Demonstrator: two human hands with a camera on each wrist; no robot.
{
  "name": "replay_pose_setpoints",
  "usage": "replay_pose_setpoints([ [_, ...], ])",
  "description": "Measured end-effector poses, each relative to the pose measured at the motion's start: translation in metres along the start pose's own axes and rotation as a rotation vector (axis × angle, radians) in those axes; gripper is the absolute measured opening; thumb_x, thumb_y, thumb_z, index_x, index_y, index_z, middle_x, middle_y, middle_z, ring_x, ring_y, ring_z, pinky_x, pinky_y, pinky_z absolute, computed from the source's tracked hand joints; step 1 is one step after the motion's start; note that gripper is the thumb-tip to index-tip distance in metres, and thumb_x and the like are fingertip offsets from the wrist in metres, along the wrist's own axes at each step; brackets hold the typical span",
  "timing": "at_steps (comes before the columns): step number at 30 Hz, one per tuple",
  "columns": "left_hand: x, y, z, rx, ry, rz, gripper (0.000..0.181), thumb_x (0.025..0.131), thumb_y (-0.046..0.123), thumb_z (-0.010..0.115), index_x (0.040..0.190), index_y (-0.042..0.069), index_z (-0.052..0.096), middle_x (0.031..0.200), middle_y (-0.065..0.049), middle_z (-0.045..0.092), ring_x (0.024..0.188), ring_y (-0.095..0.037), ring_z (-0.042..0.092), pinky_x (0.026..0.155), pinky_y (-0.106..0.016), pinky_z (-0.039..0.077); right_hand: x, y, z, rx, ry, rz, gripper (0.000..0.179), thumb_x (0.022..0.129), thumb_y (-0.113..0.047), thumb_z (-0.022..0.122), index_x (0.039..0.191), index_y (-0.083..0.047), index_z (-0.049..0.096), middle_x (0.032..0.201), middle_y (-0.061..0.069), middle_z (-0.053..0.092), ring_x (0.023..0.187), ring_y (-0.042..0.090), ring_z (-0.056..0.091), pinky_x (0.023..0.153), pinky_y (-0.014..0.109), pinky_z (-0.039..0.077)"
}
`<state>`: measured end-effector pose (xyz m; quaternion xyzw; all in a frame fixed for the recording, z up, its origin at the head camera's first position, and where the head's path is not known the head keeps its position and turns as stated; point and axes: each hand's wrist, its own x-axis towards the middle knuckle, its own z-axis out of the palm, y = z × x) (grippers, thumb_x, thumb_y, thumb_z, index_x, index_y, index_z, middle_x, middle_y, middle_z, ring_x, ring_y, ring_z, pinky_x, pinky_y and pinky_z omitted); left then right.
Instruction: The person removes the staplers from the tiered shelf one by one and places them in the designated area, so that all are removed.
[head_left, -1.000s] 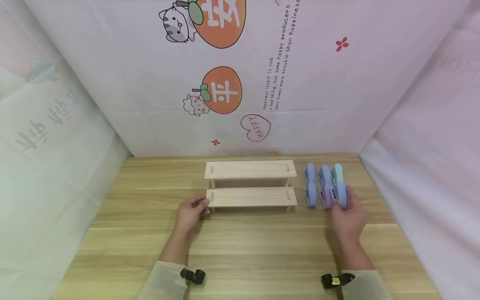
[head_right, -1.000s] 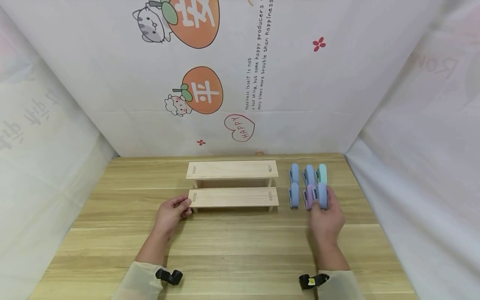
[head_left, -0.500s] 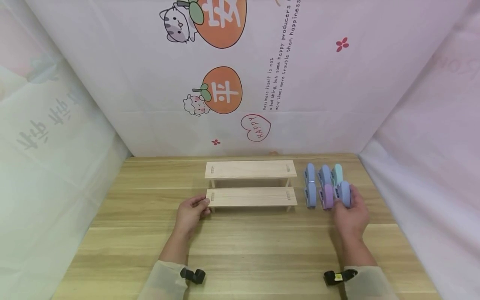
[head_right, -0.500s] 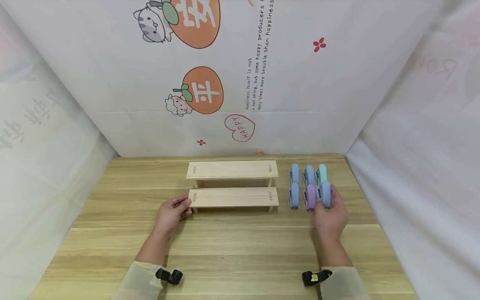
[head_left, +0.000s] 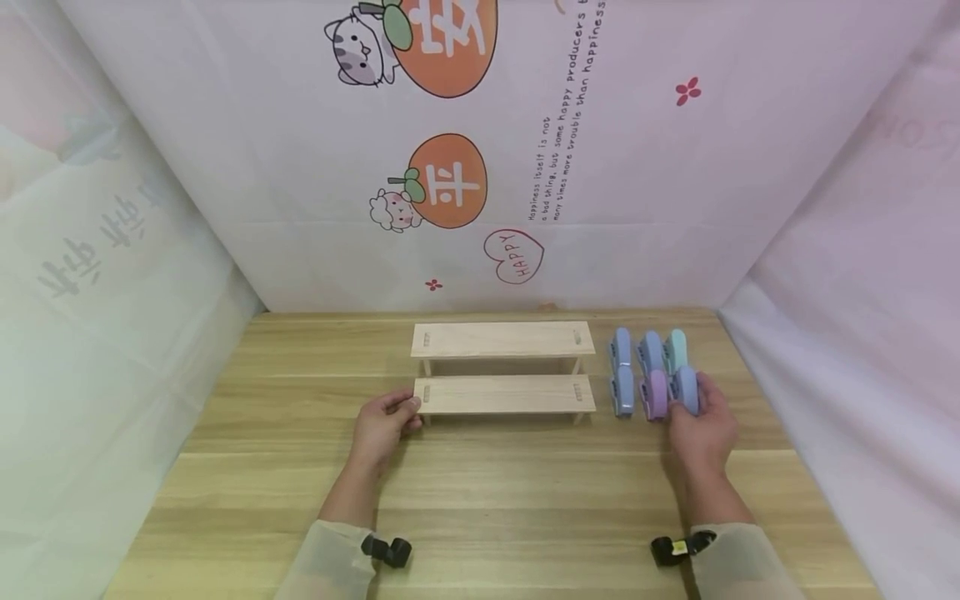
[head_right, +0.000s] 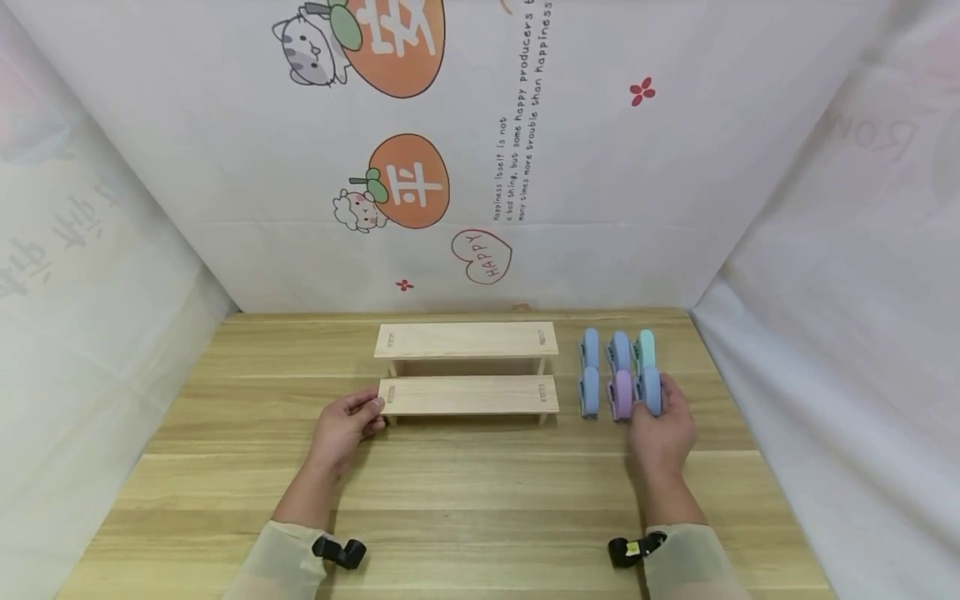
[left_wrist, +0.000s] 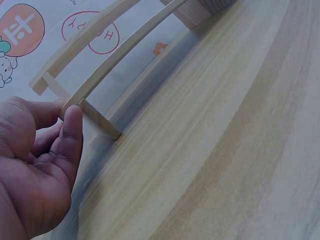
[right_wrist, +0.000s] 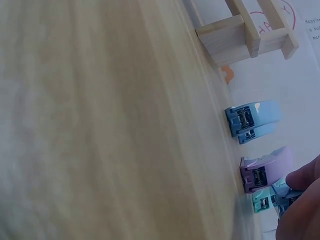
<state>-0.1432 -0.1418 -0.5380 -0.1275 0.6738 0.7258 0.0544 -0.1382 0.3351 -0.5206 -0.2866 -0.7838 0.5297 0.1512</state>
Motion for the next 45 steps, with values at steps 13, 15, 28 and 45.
replay_pose_setpoints([
  [13,-0.001,-0.002,0.000,0.012,0.006,0.015,0.041,0.097,0.013,0.076,0.130,-0.007,0.064,0.115,-0.020,0.070,0.088,-0.023,0.072,0.082,-0.030,0.065,0.012,0.012,-0.001,-0.032,-0.071,0.086,0.078,0.094,0.001,0.065,0.162,-0.018,0.032,0.164,0.007,0.033,0.151,0.026,0.034,0.125,0.044,0.030],
  [15,-0.001,-0.002,0.000,0.017,0.006,0.015,0.040,0.097,0.014,0.075,0.130,-0.005,0.064,0.115,-0.019,0.070,0.088,-0.024,0.072,0.083,-0.030,0.065,0.012,0.012,-0.002,-0.046,-0.080,0.088,0.078,0.094,0.000,0.065,0.163,-0.018,0.031,0.164,0.007,0.033,0.151,0.027,0.033,0.125,0.045,0.030],
  [28,-0.002,-0.002,-0.002,0.019,0.001,0.019,0.039,0.098,0.015,0.074,0.130,-0.004,0.065,0.115,-0.018,0.070,0.089,-0.025,0.072,0.082,-0.031,0.065,0.016,0.012,-0.003,0.002,-0.101,0.134,0.081,0.093,0.000,0.068,0.163,-0.019,0.032,0.164,0.008,0.033,0.152,0.026,0.031,0.127,0.045,0.026],
  [45,-0.004,-0.004,-0.003,0.061,-0.015,0.037,0.042,0.098,0.022,0.075,0.132,-0.001,0.065,0.113,-0.016,0.070,0.087,-0.023,0.071,0.080,-0.029,0.064,0.019,0.018,-0.003,-0.076,-0.106,0.095,0.071,0.097,-0.007,0.067,0.160,-0.012,0.037,0.161,0.013,0.040,0.149,0.030,0.037,0.124,0.048,0.034],
])
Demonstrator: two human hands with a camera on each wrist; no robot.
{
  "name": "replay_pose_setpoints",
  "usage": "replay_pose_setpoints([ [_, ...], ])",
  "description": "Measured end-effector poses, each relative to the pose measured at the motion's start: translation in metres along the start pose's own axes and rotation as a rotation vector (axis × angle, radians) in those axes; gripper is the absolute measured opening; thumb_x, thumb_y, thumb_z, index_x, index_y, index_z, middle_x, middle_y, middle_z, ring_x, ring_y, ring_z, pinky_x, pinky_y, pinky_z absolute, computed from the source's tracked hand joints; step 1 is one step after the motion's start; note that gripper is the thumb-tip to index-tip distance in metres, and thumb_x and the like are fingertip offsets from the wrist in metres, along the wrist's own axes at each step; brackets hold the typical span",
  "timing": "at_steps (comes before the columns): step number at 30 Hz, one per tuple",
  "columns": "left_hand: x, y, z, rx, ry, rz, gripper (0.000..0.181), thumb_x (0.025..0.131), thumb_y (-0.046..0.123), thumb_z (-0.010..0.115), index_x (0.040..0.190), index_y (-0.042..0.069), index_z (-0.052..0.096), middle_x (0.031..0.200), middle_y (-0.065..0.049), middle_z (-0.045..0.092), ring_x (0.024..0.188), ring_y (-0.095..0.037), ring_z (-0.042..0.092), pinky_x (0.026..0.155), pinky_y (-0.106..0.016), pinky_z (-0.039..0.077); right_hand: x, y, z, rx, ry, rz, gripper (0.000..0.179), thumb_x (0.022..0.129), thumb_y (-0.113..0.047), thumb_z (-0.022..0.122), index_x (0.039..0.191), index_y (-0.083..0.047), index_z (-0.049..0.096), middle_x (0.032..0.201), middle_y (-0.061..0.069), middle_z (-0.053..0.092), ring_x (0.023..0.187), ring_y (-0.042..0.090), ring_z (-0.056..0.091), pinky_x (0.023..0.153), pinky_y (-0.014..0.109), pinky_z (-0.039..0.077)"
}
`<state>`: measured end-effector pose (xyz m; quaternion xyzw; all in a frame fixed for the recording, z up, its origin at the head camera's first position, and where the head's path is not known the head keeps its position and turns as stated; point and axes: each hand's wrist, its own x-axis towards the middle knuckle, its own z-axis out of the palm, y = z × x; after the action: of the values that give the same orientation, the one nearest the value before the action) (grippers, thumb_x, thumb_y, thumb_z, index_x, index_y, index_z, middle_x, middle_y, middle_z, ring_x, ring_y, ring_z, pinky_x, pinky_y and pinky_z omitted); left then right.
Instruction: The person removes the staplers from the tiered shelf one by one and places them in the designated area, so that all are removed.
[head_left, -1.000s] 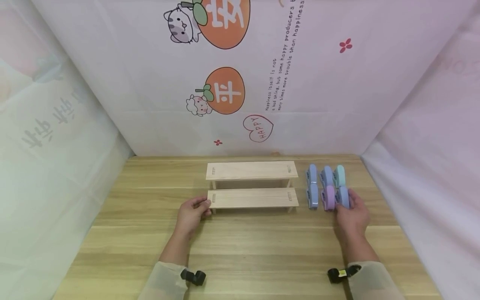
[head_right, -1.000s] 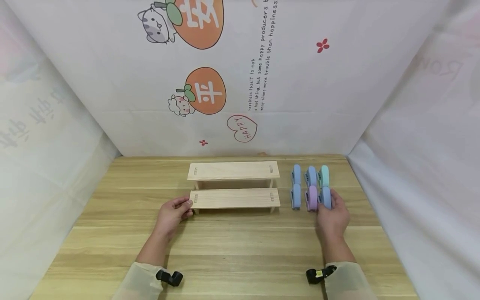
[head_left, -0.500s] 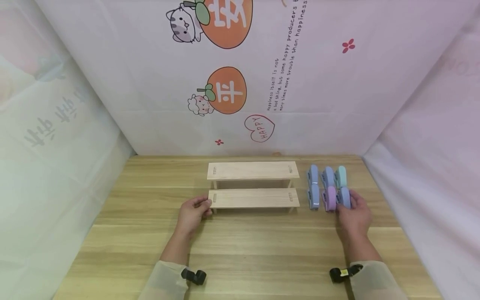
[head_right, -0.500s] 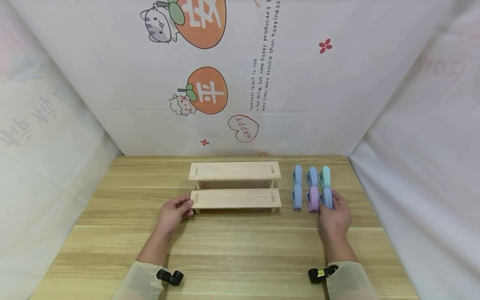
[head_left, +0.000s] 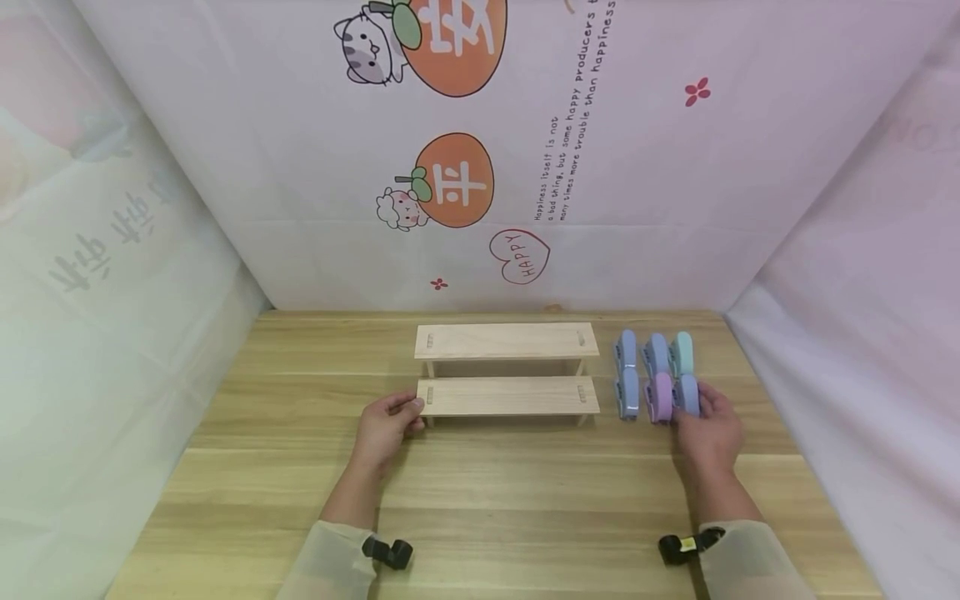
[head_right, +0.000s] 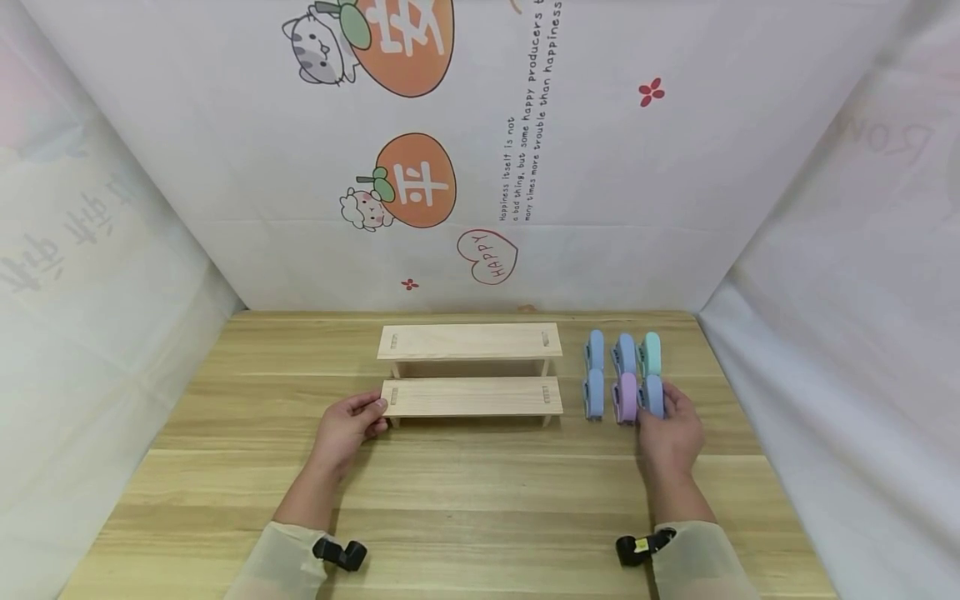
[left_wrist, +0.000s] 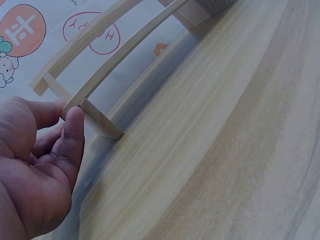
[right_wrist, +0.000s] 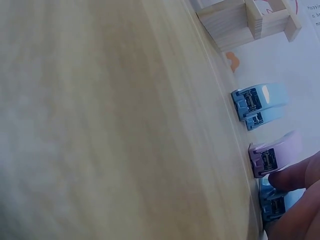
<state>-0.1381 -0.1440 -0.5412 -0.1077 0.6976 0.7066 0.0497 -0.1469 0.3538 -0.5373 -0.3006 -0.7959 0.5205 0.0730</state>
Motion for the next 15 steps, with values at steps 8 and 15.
replay_pose_setpoints([
  [8,0.0016,0.0027,0.0040,-0.016,0.022,-0.017,0.040,0.098,0.021,0.075,0.131,-0.002,0.066,0.113,-0.016,0.071,0.088,-0.024,0.072,0.080,-0.030,0.065,0.0003,-0.0015,-0.0017,0.046,0.004,0.027,0.072,0.096,-0.007,0.067,0.161,-0.012,0.036,0.161,0.013,0.039,0.149,0.029,0.037,0.124,0.046,0.034],
  [15,-0.0008,0.0081,0.0036,0.026,0.016,-0.012,0.041,0.099,0.021,0.074,0.131,-0.002,0.065,0.115,-0.016,0.069,0.091,-0.026,0.070,0.081,-0.030,0.065,-0.0059,-0.0059,-0.0032,0.203,0.075,0.015,0.070,0.098,-0.011,0.066,0.161,-0.015,0.036,0.164,0.008,0.035,0.151,0.021,0.035,0.124,0.032,0.033],
])
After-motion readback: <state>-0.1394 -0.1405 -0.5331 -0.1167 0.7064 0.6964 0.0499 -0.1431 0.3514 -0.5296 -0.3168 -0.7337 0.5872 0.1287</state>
